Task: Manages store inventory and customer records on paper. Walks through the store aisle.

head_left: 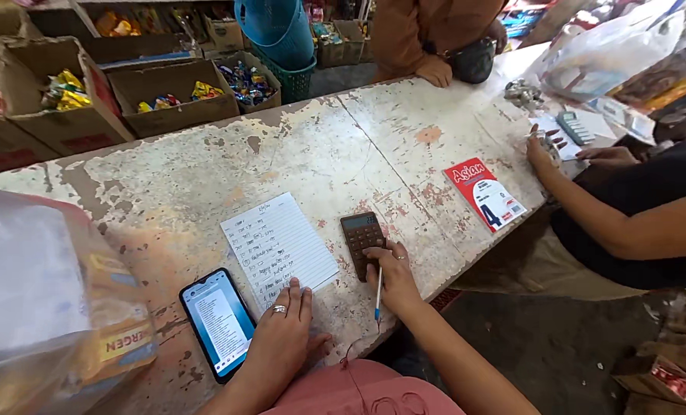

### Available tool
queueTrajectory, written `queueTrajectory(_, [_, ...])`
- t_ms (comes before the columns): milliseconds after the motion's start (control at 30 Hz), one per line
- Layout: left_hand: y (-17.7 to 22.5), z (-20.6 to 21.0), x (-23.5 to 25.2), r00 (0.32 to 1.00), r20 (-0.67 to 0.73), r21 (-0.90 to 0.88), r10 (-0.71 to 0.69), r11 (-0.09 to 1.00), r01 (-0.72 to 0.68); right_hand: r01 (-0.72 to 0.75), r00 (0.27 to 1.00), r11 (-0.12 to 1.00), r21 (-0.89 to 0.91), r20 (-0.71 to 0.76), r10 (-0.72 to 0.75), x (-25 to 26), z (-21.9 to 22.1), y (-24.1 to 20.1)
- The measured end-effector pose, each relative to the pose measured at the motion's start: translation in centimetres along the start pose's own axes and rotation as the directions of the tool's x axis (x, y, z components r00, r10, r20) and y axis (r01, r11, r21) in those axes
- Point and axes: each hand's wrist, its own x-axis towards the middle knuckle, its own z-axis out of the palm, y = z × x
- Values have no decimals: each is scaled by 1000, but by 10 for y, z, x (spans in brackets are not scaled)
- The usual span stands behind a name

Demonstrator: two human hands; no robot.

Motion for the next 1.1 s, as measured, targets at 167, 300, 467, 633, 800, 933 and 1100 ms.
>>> queueTrajectory(167, [-1, 3, 0, 1000, -30, 9, 3, 1000, -2, -86, 993, 996, -10, -84, 85, 11, -5, 20])
queueTrajectory(300, [0, 3, 0, 999, -44, 2, 1, 1000, -1, 8, 995, 1000, 24, -95, -6, 2, 2, 4])
queueTrajectory(467, [0, 0, -1, 1000, -12, 11, -1, 1000, 2, 28, 997, 1000, 12, -69, -27, -10, 4, -8])
queueTrajectory(633, [3, 3, -1, 999, -32, 12, -5, 1000, 6, -116, 983, 993, -1, -142, 114, -26, -14, 22])
queueTrajectory(800, [4, 4, -1, 999, -31, 0, -8, 1000, 8, -130, 984, 856, 501, -43, 174, -6, 2, -22])
queueTrajectory(933, [1, 5, -2, 999, -32, -3, 7, 1000, -8, -115, 983, 701, 704, 181, -20, 42, 32, -74])
queueTrajectory(1100, [-1, 1, -2, 1000, -12, -14, 17, 1000, -17, -300, 921, 760, 577, 382, 73, 83, 63, -78])
